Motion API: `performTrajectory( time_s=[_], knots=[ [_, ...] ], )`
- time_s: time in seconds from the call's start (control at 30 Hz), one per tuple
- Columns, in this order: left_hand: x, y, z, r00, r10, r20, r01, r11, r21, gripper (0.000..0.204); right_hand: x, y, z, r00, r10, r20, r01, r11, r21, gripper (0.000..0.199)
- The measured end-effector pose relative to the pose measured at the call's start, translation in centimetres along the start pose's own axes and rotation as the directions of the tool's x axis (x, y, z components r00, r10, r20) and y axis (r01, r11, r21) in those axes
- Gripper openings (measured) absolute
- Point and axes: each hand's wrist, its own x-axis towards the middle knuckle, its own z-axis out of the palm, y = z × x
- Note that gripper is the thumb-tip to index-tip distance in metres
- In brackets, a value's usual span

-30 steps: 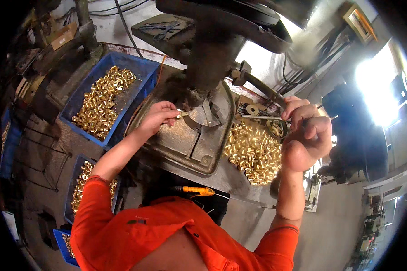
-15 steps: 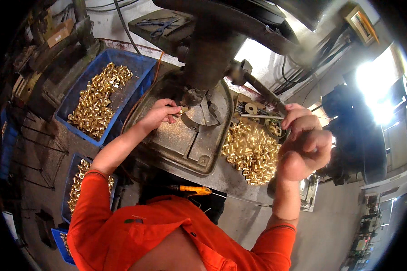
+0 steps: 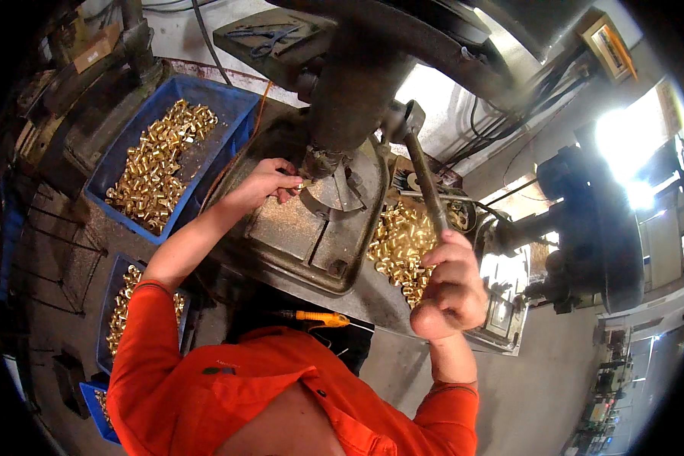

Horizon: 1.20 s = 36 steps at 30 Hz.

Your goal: The person repeatedly picks brass casings from a blue bin, places each into a press machine, and operates the lever to process them. Finished casings accumulate in a metal tray beside the machine.

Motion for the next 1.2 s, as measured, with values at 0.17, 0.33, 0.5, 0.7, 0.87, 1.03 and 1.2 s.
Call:
performTrajectory(
  time_s=[0.17,0.33,0.5,0.7,0.87,1.03,1.2],
  knots=[
    [-0.3,0.2,0.1,1.000,-0.018,0.013,0.018,0.999,0.035,0.032,-3.1,-0.3,1.0,0.997,0.054,-0.063,-0.057,0.997,-0.058,0.045],
    [-0.5,0.4,0.1,0.998,-0.035,0.051,0.032,0.998,0.061,0.032,-3.9,-0.1,1.0,0.998,0.050,-0.035,-0.052,0.997,-0.060,0.044],
    [-0.4,0.1,0.4,1.000,-0.014,0.023,0.014,1.000,0.015,0.030,-2.1,-0.5,-0.5,0.987,0.026,0.160,-0.002,0.989,-0.149,0.049],
    [-0.6,-1.2,0.4,0.988,0.138,-0.066,-0.141,0.989,-0.036,0.027,7.0,-0.1,-1.6,0.995,-0.009,0.098,0.026,0.984,-0.176,0.020],
    [-3.3,0.1,2.9,0.800,0.591,-0.105,-0.402,0.658,0.637,0.028,12.5,3.1,-3.6,0.978,0.196,-0.069,-0.198,0.980,-0.010,0.026],
    [-2.3,-0.7,1.9,0.449,0.837,0.313,-0.542,-0.024,0.840,0.025,12.2,3.3,-3.2,0.977,0.190,-0.092,-0.181,0.978,0.102,0.026],
    [-2.2,-0.4,1.5,0.420,0.809,0.410,-0.598,-0.094,0.796,0.023,7.3,1.2,-1.6,0.999,0.003,-0.034,-0.004,1.000,-0.029,0.028]
  ],
)
